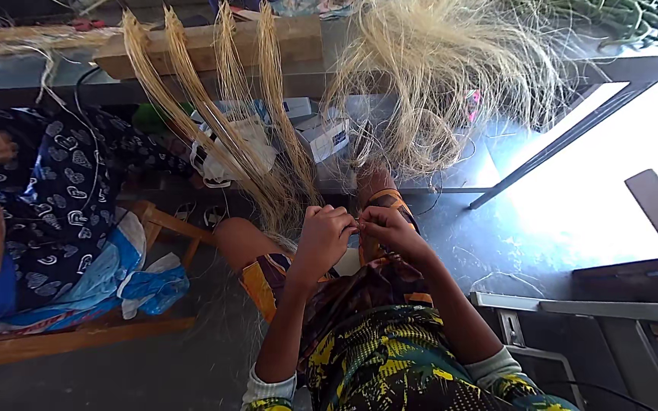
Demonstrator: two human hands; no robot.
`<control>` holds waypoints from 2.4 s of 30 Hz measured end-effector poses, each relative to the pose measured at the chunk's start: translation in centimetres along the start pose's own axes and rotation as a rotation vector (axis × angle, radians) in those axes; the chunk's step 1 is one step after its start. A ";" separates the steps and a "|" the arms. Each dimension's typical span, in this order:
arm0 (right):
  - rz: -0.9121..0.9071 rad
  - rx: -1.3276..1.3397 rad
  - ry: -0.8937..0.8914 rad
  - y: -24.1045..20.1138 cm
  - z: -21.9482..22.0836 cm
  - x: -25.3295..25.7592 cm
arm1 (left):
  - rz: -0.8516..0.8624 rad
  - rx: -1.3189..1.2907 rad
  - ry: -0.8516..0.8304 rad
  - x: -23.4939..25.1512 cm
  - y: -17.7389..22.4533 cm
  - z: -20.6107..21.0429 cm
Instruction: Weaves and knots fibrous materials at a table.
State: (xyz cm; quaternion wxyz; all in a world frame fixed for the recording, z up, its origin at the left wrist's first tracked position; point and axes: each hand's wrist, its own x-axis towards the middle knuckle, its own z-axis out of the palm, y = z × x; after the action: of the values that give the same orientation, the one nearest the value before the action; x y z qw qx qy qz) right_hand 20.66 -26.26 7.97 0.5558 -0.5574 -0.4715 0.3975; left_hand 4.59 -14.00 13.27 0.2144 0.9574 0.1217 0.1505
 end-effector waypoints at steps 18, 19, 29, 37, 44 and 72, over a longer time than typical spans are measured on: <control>0.138 0.354 -0.203 0.2 -1.5 -0.3 | 0.194 -0.102 0.080 0.4 -1.6 1.5; 0.140 0.353 -0.204 0.1 -1.6 -0.3 | 0.194 -0.115 0.078 0.4 -1.7 1.6; 0.132 0.361 -0.145 0.0 -1.2 -0.5 | 0.080 -0.371 0.093 0.6 -1.7 2.2; 0.017 0.304 0.032 0.1 0.0 -0.8 | -0.136 -0.938 0.238 1.0 -0.9 4.2; -0.082 0.165 0.100 -0.3 0.3 -1.6 | -0.229 -1.090 0.284 1.0 -0.4 4.4; -0.326 -0.104 0.366 -2.7 -0.4 0.1 | -0.129 -1.247 0.167 0.9 -0.8 4.4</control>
State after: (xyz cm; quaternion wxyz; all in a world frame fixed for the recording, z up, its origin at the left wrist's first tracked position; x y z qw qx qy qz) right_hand 20.80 -26.45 10.71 0.6593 -0.5646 -0.4665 0.1701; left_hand 6.84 -14.67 9.30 0.7306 0.6282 0.0850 0.2539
